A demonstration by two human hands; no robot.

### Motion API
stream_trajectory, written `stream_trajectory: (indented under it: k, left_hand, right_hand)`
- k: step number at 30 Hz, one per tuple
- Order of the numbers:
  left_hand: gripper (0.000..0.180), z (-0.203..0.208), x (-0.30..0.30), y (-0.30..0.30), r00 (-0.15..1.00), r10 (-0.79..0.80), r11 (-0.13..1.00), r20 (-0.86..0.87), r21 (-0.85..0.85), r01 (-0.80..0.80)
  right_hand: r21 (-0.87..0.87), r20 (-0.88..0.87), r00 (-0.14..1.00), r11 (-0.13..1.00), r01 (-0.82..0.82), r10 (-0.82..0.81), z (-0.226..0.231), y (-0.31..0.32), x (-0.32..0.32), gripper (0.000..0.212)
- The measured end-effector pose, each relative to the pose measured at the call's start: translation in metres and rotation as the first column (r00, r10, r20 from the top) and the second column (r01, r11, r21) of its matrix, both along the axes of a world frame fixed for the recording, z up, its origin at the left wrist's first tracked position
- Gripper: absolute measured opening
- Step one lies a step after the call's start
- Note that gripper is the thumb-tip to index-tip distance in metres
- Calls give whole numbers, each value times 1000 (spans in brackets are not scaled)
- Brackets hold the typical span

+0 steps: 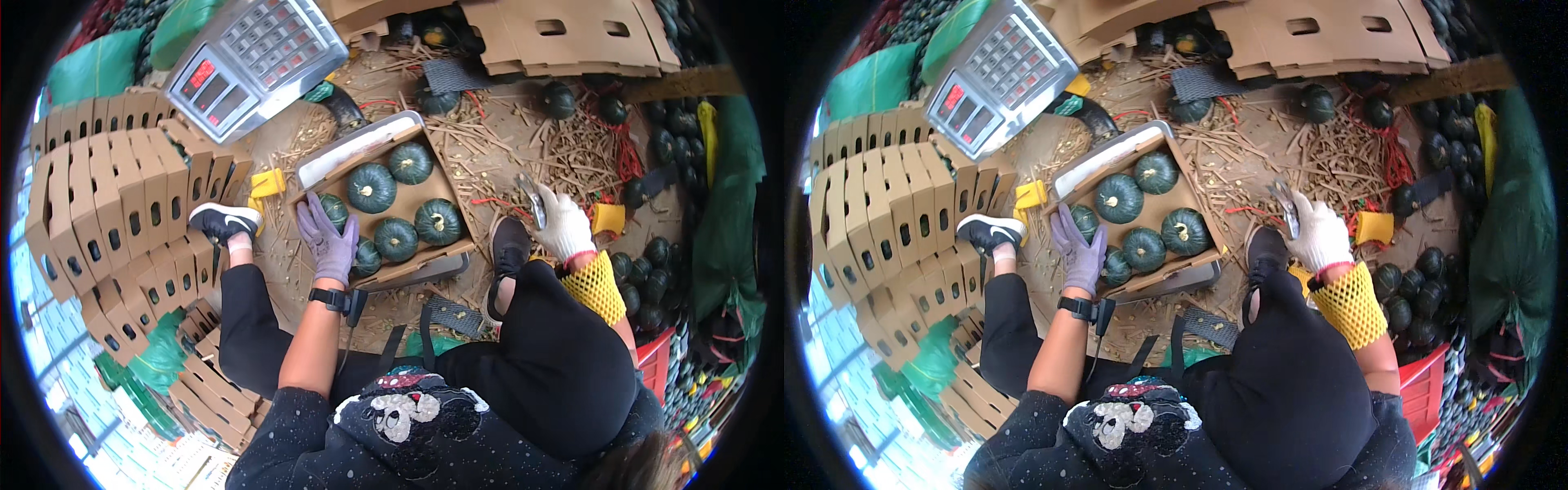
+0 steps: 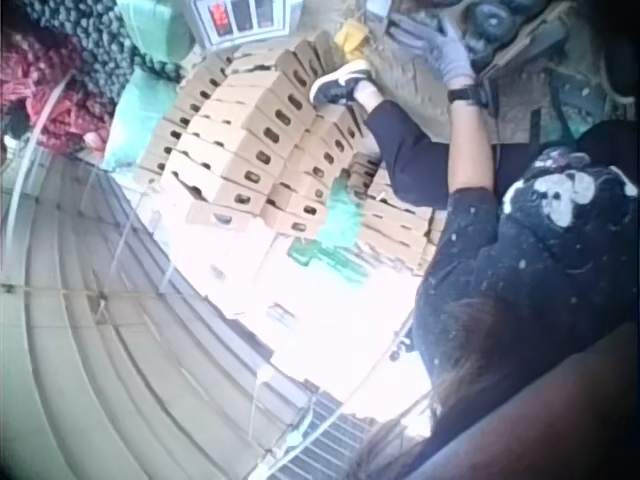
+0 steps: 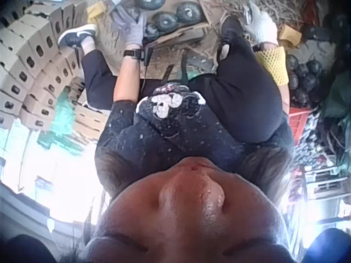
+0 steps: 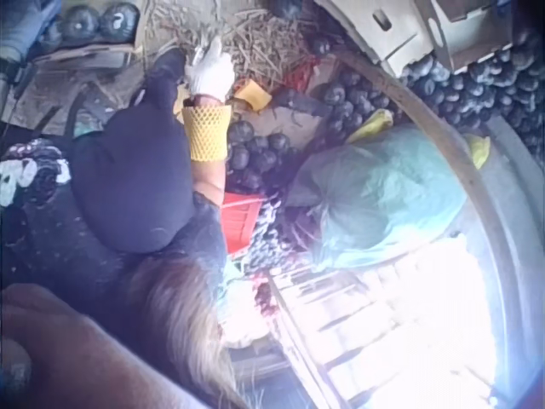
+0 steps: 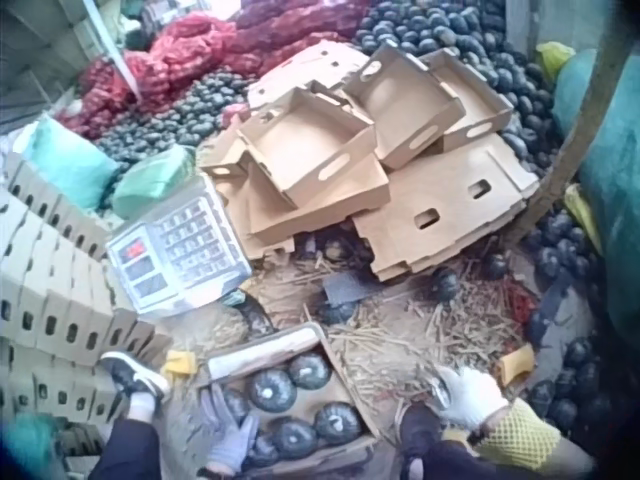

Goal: Sorting, weighing, and packing small green pumpkins into cardboard boxes.

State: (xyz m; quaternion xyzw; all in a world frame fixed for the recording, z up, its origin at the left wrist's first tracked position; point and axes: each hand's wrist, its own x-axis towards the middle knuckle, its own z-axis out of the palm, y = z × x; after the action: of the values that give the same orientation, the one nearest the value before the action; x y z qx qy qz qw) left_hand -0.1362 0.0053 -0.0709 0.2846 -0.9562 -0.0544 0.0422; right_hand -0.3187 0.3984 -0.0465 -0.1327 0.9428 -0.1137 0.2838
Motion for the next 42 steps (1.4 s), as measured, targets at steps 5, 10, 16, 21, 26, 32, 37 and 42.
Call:
stream_trajectory:
  k: [5,10,16,21,26,32,37,42]
  left_hand:
    - [69,80,-23,44,950,-37,952,-311,277,127]
    - [48,123,-59,129,969,146,-47,-201,977,210]
    - [25,79,-27,138,844,-88,662,-529,602,447]
    - [24,90,-8,112,993,92,195,75,977,-91]
    - [40,100,-33,79,939,-293,708,-182,619,340]
    - [57,40,-102,55,863,-451,872,-229,94,480]
    - [63,7,-106,38,870,-472,860,-142,144,490]
    - [48,14,-113,39,847,-486,838,-216,159,522]
  right_hand:
    - [-262,-178,979,954,-148,103,22,-10,15,75]
    - [-428,-512,769,662,-615,384,73,-65,3,58]
    - [-368,-493,675,572,-733,548,95,-82,-2,54]
    - [-358,-323,801,719,-596,503,73,-73,0,57]
    - [-346,-211,935,873,-343,284,62,-92,-24,51]
    - [-17,-567,604,725,-688,560,47,-126,-38,44]
    - [135,-596,525,721,-680,607,35,-139,-37,44]
    - [2,-75,766,768,-640,638,55,-150,-40,61]
